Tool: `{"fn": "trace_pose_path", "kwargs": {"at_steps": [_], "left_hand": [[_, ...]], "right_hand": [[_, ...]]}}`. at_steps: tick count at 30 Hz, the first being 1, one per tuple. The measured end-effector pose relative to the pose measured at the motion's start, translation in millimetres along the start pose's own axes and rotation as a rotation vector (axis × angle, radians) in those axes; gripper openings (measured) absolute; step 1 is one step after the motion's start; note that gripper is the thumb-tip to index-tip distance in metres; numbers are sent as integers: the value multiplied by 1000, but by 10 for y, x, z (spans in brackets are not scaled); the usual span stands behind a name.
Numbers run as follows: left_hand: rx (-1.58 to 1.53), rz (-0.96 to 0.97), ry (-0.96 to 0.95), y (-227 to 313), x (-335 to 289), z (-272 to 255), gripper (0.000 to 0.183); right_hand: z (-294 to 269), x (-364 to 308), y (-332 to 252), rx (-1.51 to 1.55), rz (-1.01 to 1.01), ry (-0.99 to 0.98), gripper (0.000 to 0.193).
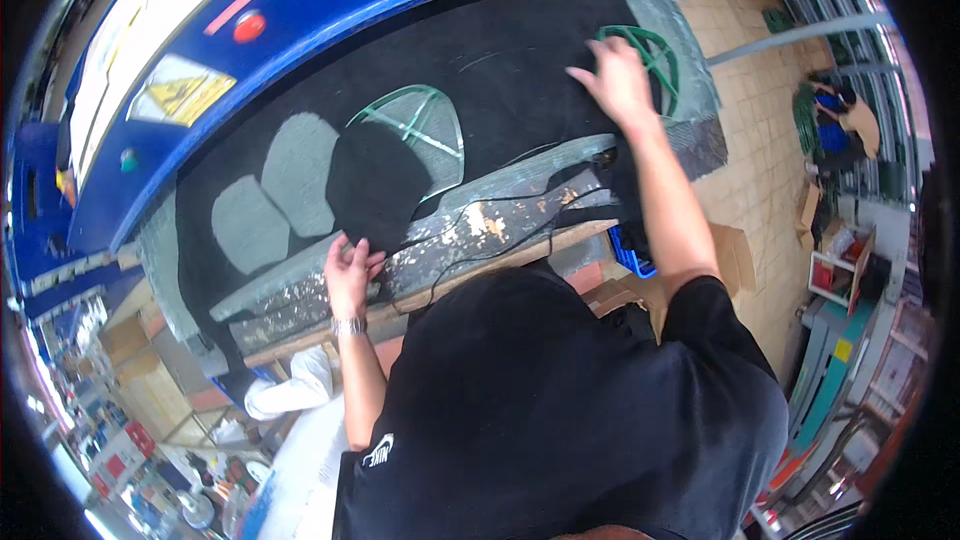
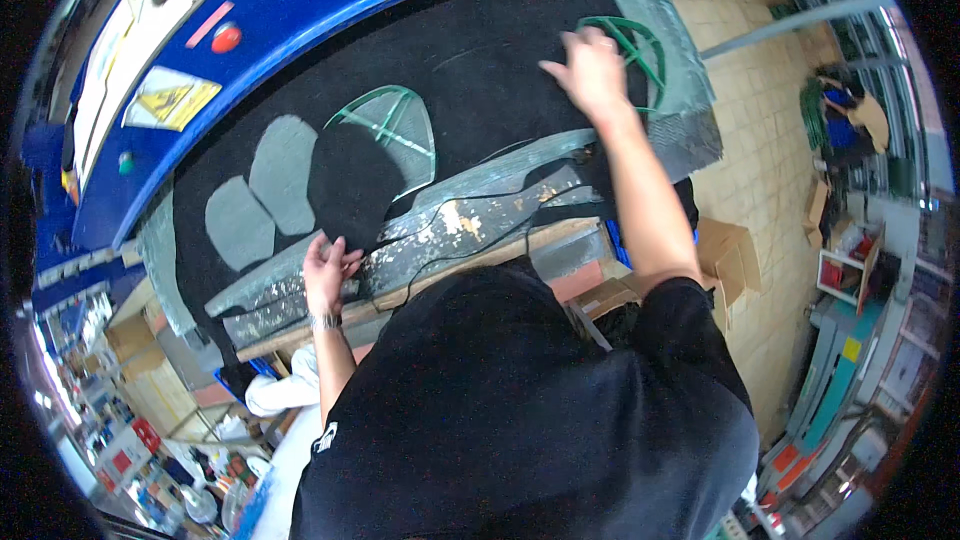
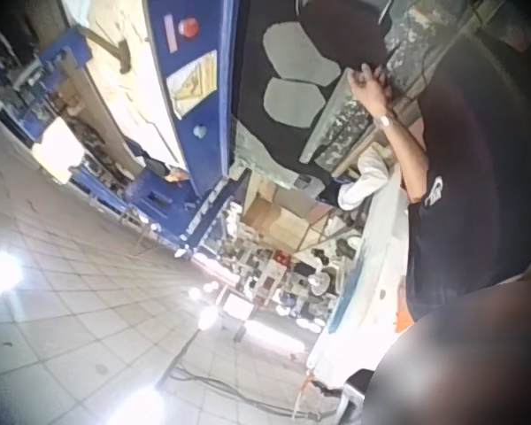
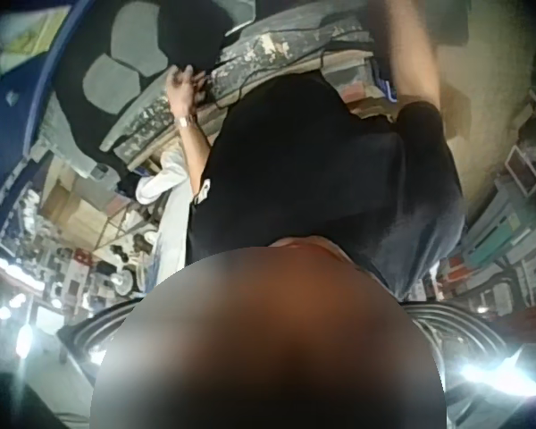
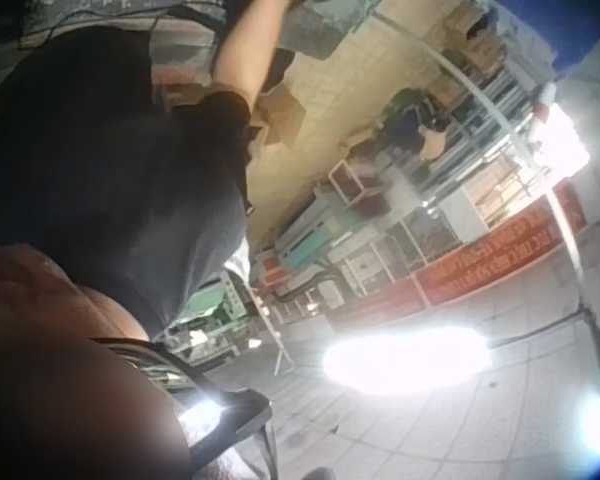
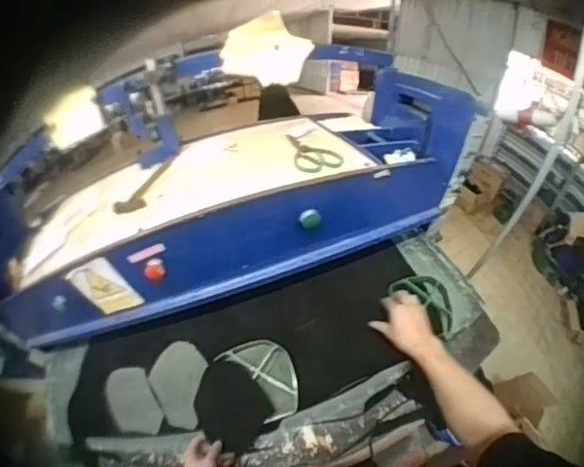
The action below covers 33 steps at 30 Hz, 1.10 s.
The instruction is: Operating a hydraulic press with cutting dies to cut shoe components from fabric sheets, then trimming and bundling the pieces.
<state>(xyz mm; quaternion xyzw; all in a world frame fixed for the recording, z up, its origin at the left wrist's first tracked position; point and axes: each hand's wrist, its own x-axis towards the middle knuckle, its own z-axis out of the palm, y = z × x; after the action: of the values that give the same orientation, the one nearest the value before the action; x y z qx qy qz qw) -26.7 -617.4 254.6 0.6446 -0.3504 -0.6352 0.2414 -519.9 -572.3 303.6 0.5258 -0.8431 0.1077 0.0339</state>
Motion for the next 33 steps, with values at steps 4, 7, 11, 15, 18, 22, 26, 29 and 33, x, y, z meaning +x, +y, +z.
{"fn": "trace_pose_path", "kwargs": {"at_steps": [4, 7, 11, 15, 18, 22, 26, 29, 33], "left_hand": [[675, 431, 150, -75, 173, -286, 58], [660, 474, 107, 168, 152, -232, 55], [595, 546, -69, 311, 167, 57, 49], [475, 600, -256, 524, -48, 498, 59], [311, 542, -382, 609, -191, 741, 75], [218, 615, -557, 502, -206, 874, 80], [710, 431, -736, 303, -84, 732, 46], [17, 188, -838, 379, -383, 858, 30], [-222, 186, -827, 63, -263, 510, 32]], "right_hand": [[427, 313, -425, 170, 111, -267, 55], [693, 353, -567, 146, 298, -194, 63], [655, 248, -524, 350, 235, -190, 31], [374, 154, -535, 712, 91, -216, 25], [-718, -111, -963, 665, -344, -328, 24], [-1619, -547, -1598, 675, -710, -457, 17], [-1712, -583, -1840, 893, -900, -347, 25], [-1420, -468, -1843, 776, -589, -269, 36], [-775, -309, -1787, 790, -248, -403, 25]]}}
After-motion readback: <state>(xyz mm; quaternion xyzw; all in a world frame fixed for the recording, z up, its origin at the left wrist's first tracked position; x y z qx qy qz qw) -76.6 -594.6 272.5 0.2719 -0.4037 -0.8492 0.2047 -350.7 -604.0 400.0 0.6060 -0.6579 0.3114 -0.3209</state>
